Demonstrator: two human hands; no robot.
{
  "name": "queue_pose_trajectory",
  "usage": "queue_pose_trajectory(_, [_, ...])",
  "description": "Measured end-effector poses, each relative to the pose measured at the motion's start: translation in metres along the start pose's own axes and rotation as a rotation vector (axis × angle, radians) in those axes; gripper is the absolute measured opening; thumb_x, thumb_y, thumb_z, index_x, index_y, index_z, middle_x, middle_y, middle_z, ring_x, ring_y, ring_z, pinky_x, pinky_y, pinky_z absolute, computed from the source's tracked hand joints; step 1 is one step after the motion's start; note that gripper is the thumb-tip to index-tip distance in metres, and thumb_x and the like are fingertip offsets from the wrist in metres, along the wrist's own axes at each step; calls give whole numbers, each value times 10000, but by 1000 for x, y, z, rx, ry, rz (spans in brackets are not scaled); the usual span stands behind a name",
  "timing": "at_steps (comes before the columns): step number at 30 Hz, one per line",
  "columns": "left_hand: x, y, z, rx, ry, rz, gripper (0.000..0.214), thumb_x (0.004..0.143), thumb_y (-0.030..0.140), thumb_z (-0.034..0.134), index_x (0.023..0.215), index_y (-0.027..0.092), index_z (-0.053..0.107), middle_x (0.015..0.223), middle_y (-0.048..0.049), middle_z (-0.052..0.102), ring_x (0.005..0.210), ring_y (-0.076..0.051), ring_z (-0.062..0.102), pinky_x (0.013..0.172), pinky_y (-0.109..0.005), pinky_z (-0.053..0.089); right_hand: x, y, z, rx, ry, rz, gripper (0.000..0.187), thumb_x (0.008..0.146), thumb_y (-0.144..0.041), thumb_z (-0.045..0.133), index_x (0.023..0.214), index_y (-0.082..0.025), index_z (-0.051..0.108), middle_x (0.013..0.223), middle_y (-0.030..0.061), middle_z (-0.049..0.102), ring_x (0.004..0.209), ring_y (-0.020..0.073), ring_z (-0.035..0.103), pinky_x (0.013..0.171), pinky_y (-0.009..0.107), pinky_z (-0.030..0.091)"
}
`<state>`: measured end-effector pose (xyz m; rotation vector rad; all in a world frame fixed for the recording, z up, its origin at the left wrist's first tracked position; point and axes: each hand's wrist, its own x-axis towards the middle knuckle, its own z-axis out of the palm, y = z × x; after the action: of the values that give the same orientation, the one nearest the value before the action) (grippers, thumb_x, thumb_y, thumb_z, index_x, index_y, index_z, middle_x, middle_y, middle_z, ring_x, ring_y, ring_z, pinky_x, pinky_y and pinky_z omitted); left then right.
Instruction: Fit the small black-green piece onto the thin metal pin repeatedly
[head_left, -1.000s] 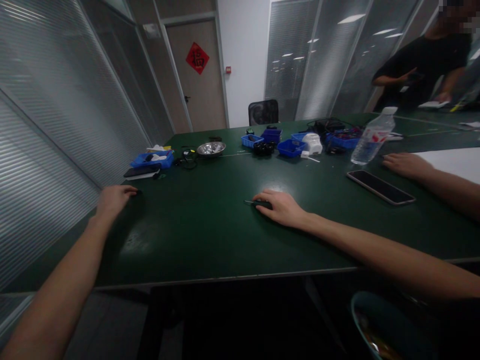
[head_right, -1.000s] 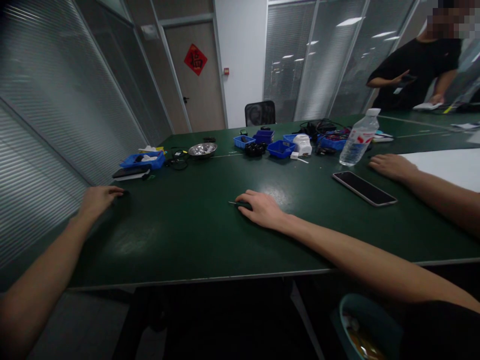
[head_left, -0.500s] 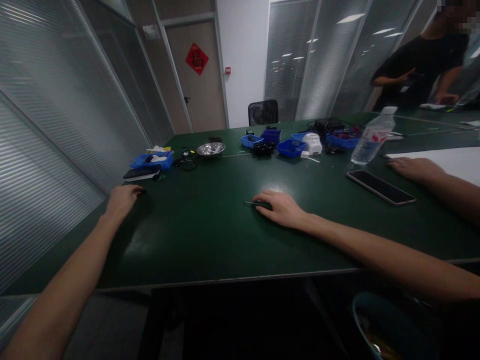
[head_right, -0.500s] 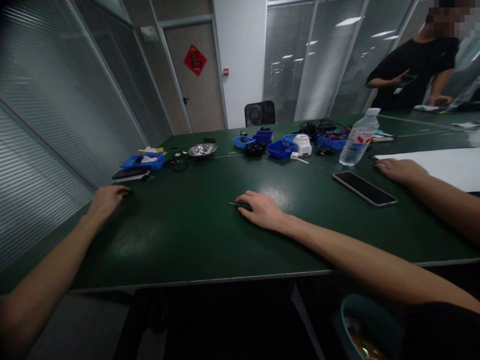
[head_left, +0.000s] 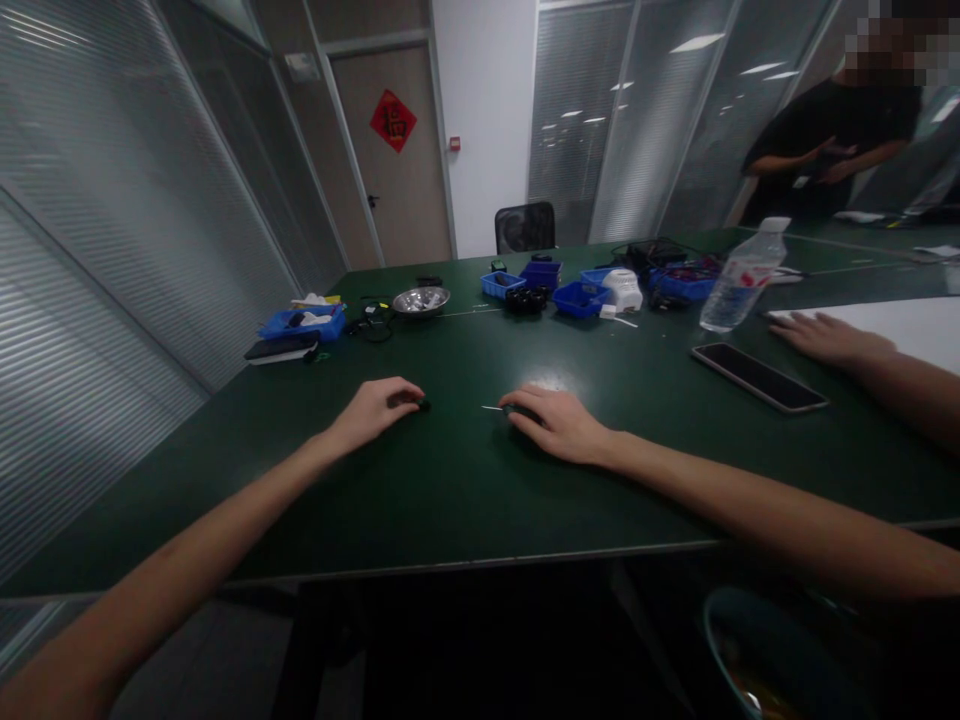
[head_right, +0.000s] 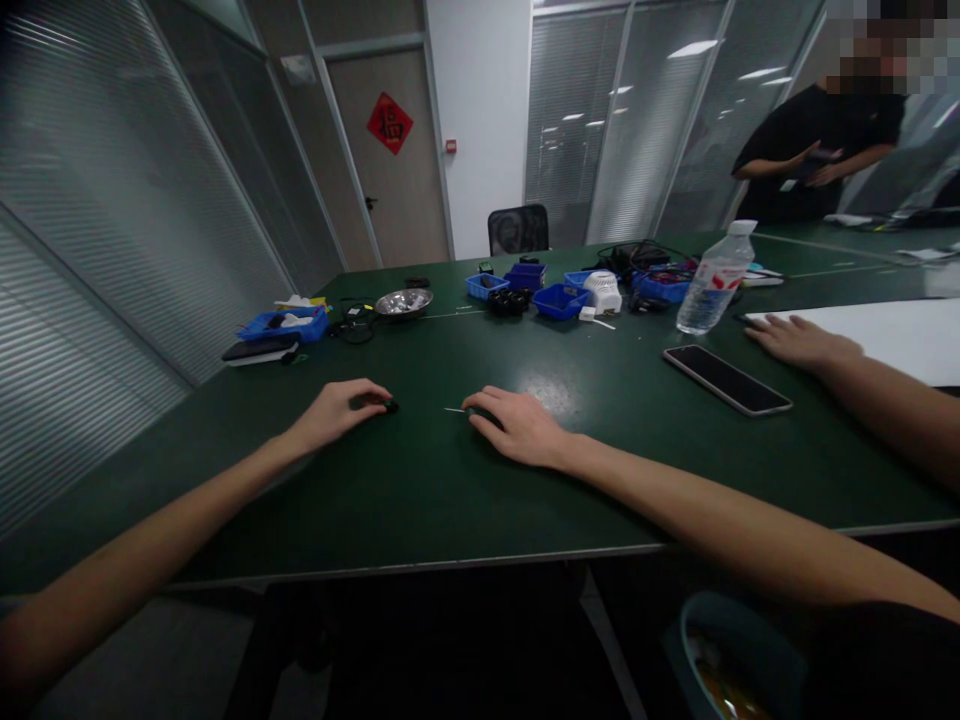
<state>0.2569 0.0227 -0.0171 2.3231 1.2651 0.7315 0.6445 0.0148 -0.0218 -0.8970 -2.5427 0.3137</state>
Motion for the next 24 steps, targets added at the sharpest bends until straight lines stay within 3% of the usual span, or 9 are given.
queue_pose_trajectory(3, [16,42,47,-164,2,64,361,943,334,776,1290,279,691,1120,-108,757,956,-244,717,803,-395,563,-2,-3,-1,-28,3,-8,288,1075,-341,525,1291,-219,672,1202,82,721,932,219,664,815,361,478])
queue_pose_trajectory(7, [22,60,80,-257,36,88,437,936,301,772,1350,312,633,1081,-87,741,926,-230,692,735,-372,528,-3,-8,-2,-44,-1,4,257,1019,-303,576,1227,-221,703,1110,69,722,863,206,643,764,339,447])
queue_pose_trajectory(24, [14,68,77,-210,6,111,414,984,287,742,1388,333,665,1118,-81,721,917,-229,658,725,-373,501,-1,-8,-2,-71,-58,-18,280,1044,-345,558,1246,-225,710,1095,66,698,805,183,612,697,320,405])
